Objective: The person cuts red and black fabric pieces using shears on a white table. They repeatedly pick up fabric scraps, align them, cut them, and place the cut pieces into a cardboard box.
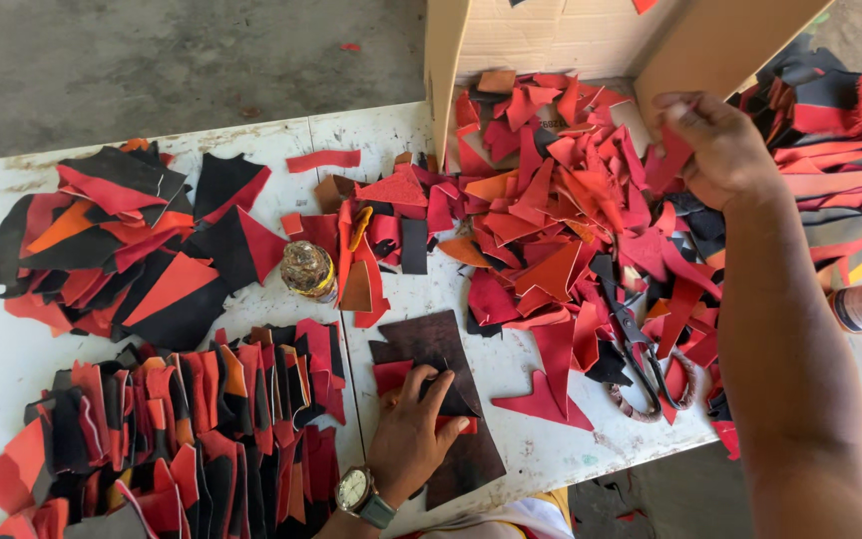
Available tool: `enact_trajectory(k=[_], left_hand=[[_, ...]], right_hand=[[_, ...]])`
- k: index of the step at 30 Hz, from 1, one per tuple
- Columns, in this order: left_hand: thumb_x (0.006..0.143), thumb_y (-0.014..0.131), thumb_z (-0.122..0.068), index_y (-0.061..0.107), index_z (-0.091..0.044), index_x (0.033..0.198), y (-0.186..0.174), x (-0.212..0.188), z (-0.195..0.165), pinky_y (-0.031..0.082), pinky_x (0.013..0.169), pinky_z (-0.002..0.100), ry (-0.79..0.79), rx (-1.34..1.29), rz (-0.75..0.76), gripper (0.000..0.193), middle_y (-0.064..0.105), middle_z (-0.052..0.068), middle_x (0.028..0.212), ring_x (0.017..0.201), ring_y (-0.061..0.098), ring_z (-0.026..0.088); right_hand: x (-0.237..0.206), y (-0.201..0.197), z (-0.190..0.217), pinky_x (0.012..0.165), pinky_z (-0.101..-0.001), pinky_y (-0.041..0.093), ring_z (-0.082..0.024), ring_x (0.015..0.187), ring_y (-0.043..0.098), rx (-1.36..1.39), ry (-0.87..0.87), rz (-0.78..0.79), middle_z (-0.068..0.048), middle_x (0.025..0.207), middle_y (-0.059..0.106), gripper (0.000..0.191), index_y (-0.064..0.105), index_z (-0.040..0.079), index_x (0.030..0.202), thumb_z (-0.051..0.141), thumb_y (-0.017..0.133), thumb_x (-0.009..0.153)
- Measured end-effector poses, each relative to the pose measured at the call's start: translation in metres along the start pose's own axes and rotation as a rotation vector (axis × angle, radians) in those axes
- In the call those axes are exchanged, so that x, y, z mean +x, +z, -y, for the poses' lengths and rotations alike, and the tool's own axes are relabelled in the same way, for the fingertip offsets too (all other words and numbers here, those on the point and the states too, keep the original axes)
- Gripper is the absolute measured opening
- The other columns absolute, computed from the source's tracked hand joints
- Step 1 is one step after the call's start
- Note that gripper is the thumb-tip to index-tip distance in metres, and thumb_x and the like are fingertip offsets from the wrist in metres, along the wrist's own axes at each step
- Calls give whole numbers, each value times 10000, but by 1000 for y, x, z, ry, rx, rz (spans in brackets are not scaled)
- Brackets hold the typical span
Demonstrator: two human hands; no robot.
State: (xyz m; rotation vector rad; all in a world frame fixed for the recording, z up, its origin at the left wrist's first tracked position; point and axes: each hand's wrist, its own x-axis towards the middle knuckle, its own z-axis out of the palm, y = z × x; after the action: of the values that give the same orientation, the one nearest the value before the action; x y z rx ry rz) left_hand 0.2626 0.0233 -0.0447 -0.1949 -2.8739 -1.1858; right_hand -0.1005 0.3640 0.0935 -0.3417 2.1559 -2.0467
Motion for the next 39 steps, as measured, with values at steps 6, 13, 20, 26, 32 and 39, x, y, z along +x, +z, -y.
enact_trajectory(k=[6, 13, 20, 26, 32, 39], left_hand=[[873, 755, -374, 539, -80, 1396, 1, 1, -2, 452, 958, 508, 5, 11, 21, 637, 496, 134, 1387, 1123, 596, 380], [839, 771, -394, 501, -61, 1422, 4, 4, 2, 459, 939, 501, 44, 15, -40, 723, 509, 171, 1383, 1165, 585, 382], [853, 781, -296, 451, -13, 1459, 5, -11, 10, 473, 943, 496, 82, -57, -89, 745, 531, 176, 1377, 1227, 581, 368], [827, 796, -280, 569, -67, 1331, -2, 1, 2, 479, 916, 486, 40, -62, -32, 592, 550, 134, 1339, 1143, 615, 347], [832, 789, -291, 558, -58, 1340, -3, 1, 3, 472, 921, 493, 41, -51, -5, 604, 521, 132, 1353, 1099, 637, 329], [817, 800, -311, 548, -60, 1356, -8, 3, 0, 480, 943, 508, 16, -21, 58, 646, 501, 129, 1361, 1067, 634, 341]], right_hand=[[-7, 42, 7, 864, -365, 536, -234, 946, 663, -1149, -339, 91, -174, 1235, 654, 418, 726, 76, 1262, 187, 811, 868], [4, 122, -50, 885, -448, 543, -313, 995, 692, -1285, -338, 354, -156, 1141, 714, 659, 735, 47, 1168, 450, 883, 669], [-8, 81, -51, 716, -355, 542, -197, 786, 684, -955, -335, 91, -120, 909, 713, 152, 755, 32, 1159, 130, 649, 1111], [-42, 62, -6, 833, -260, 592, -116, 960, 686, -180, -49, 221, -42, 1093, 687, 347, 607, -22, 1288, -55, 715, 961], [-55, 59, -7, 859, -251, 561, -125, 982, 678, -143, 9, 220, -66, 1098, 692, 447, 595, -21, 1301, -54, 774, 893], [-102, 51, 10, 841, -301, 564, -166, 971, 688, 316, -77, 193, -73, 1081, 696, 157, 650, 7, 1221, 18, 647, 1065]])
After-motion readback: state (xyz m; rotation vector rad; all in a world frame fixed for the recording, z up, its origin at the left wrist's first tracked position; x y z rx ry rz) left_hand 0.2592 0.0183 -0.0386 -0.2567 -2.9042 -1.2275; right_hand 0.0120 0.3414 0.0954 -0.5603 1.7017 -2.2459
